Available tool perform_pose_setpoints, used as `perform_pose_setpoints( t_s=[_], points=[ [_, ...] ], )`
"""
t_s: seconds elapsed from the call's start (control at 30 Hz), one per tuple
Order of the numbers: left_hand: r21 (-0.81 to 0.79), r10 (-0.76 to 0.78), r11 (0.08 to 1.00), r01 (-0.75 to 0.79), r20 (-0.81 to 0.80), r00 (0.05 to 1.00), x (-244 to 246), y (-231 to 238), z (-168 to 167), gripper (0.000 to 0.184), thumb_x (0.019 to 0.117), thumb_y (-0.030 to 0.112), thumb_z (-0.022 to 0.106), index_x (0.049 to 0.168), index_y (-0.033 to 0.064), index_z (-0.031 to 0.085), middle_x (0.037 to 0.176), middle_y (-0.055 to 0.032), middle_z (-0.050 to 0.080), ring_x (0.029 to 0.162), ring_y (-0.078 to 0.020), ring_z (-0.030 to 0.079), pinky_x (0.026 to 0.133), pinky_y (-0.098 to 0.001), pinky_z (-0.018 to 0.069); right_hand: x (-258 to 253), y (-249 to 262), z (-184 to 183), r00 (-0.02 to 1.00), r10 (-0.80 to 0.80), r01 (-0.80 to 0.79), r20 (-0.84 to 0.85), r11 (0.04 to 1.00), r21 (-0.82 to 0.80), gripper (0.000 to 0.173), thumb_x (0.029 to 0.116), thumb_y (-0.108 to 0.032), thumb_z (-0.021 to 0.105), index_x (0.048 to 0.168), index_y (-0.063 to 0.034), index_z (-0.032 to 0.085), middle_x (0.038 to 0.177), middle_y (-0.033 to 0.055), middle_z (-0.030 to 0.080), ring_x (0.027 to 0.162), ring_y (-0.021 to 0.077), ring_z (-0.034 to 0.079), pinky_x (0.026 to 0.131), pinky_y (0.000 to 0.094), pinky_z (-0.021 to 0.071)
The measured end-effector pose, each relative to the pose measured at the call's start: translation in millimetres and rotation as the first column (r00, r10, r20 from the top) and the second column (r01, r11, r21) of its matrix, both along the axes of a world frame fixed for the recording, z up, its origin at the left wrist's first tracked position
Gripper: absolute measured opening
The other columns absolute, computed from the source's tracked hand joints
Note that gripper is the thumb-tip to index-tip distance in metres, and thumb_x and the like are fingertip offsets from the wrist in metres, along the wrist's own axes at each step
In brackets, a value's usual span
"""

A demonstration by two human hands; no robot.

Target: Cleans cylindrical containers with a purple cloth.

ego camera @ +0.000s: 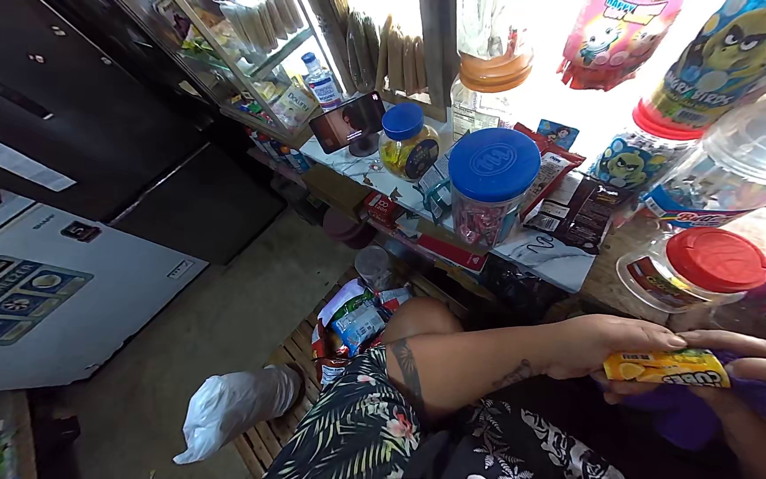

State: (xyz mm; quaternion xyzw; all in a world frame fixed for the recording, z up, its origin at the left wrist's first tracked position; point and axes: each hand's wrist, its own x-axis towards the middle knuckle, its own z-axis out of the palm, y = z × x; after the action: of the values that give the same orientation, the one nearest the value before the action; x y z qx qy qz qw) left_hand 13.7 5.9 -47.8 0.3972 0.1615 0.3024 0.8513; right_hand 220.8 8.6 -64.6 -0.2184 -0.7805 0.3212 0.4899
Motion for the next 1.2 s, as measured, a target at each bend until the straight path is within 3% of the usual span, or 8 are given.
perform_pose_setpoints(
  t_s=[0.1,0.2,0.27,0.37,0.5,0.73,0.87,1.2],
  points=[
    [0.066,0.101,0.993,-0.095,-0.081,0.992,1.7,0.9,3.0,0.021,0.1069,0.019,0.035,0.1,0.0066,0.05,0.064,0.0024,0.049,0.048,-0.0035,0.047,0.044,-0.0171,0.0408,1.0,0.3,0.2,1.0,-0.022,0.022,-0.008,0.999,-0.029,0.022,0.0958,-0.031,0.07,0.116,-0.0338,0.063,0.124,-0.019,0.064,0.121,0.0015,0.059,0.103,0.0192,0.0474],
    [0.242,0.238,0.949,-0.202,-0.13,0.963,2.7,0.6,4.4,0.027,0.1083,0.021,0.034,0.107,0.0002,0.052,0.069,0.0,0.055,0.053,-0.0031,0.052,0.05,-0.0175,0.0438,1.2,1.6,0.4,0.997,-0.076,0.075,-0.018,0.996,-0.057,0.025,0.0962,-0.027,0.069,0.119,-0.0346,0.063,0.123,-0.0193,0.064,0.118,0.0,0.06,0.1,0.0175,0.0485],
    [0.465,0.353,0.856,-0.227,-0.203,0.914,1.8,-0.2,7.1,0.031,0.1061,0.018,0.044,0.116,-0.0091,0.057,0.077,-0.0075,0.062,0.062,-0.0073,0.055,0.059,-0.0229,0.0461,1.5,2.3,-1.9,0.992,-0.121,0.119,-0.028,0.991,-0.067,0.028,0.0966,-0.024,0.068,0.122,-0.0344,0.062,0.122,-0.0197,0.064,0.115,-0.001,0.061,0.098,0.0165,0.05],
    [0.719,0.48,0.681,-0.139,-0.295,0.826,-0.4,-2.4,6.9,0.035,0.0987,0.018,0.063,0.119,-0.0098,0.061,0.097,-0.0207,0.068,0.087,-0.0259,0.067,0.079,-0.044,0.0541,-1.4,0.0,-1.4,0.983,-0.18,0.177,-0.026,0.981,-0.076,0.028,0.097,-0.023,0.067,0.123,-0.0315,0.061,0.119,-0.0212,0.065,0.111,-0.0044,0.062,0.096,0.0141,0.0503],
    [0.803,0.547,0.585,-0.117,-0.283,0.788,1.5,-3.6,1.7,0.03,0.1026,0.017,0.058,0.117,-0.0085,0.063,0.094,-0.0197,0.069,0.085,-0.0272,0.068,0.077,-0.0458,0.0549,-2.4,-2.4,0.0,0.979,-0.201,0.199,-0.011,0.974,-0.105,0.026,0.0966,-0.023,0.068,0.121,-0.0297,0.063,0.117,-0.0211,0.066,0.11,-0.0054,0.061,0.096,0.0133,0.0495],
    [0.777,0.503,0.62,-0.105,-0.291,0.814,-3.8,-2.7,0.7,0.032,0.1052,0.018,0.051,0.116,-0.0095,0.063,0.095,-0.0206,0.069,0.086,-0.027,0.068,0.079,-0.0462,0.054,5.7,-0.8,3.5,0.996,-0.084,0.088,0.028,0.975,-0.205,0.033,0.0917,-0.022,0.074,0.121,-0.0322,0.064,0.118,-0.0204,0.065,0.111,-0.0036,0.061,0.097,0.015,0.0502],
    [0.716,0.474,0.679,-0.16,-0.262,0.841,-4.9,-1.7,3.5,0.032,0.1047,0.017,0.05,0.112,-0.0109,0.064,0.089,-0.0173,0.066,0.079,-0.0183,0.062,0.074,-0.0361,0.0508,5.2,-3.0,4.4,0.997,-0.075,0.081,0.032,0.968,-0.236,0.042,0.086,-0.025,0.08,0.124,-0.0338,0.063,0.119,-0.0216,0.065,0.112,-0.0036,0.061,0.098,0.0152,0.05],
    [0.499,0.326,0.843,-0.2,-0.177,0.929,-4.2,-2.0,5.4,0.025,0.1041,0.011,0.049,0.104,-0.0109,0.062,0.065,0.0005,0.047,0.055,-0.0003,0.042,0.053,-0.0163,0.0367,4.5,0.4,-2.7,0.996,-0.087,0.086,0.003,0.982,-0.166,0.03,0.085,-0.027,0.082,0.11,-0.0341,0.066,0.116,-0.0229,0.063,0.114,-0.0053,0.057,0.098,0.0129,0.047]
  ],
)
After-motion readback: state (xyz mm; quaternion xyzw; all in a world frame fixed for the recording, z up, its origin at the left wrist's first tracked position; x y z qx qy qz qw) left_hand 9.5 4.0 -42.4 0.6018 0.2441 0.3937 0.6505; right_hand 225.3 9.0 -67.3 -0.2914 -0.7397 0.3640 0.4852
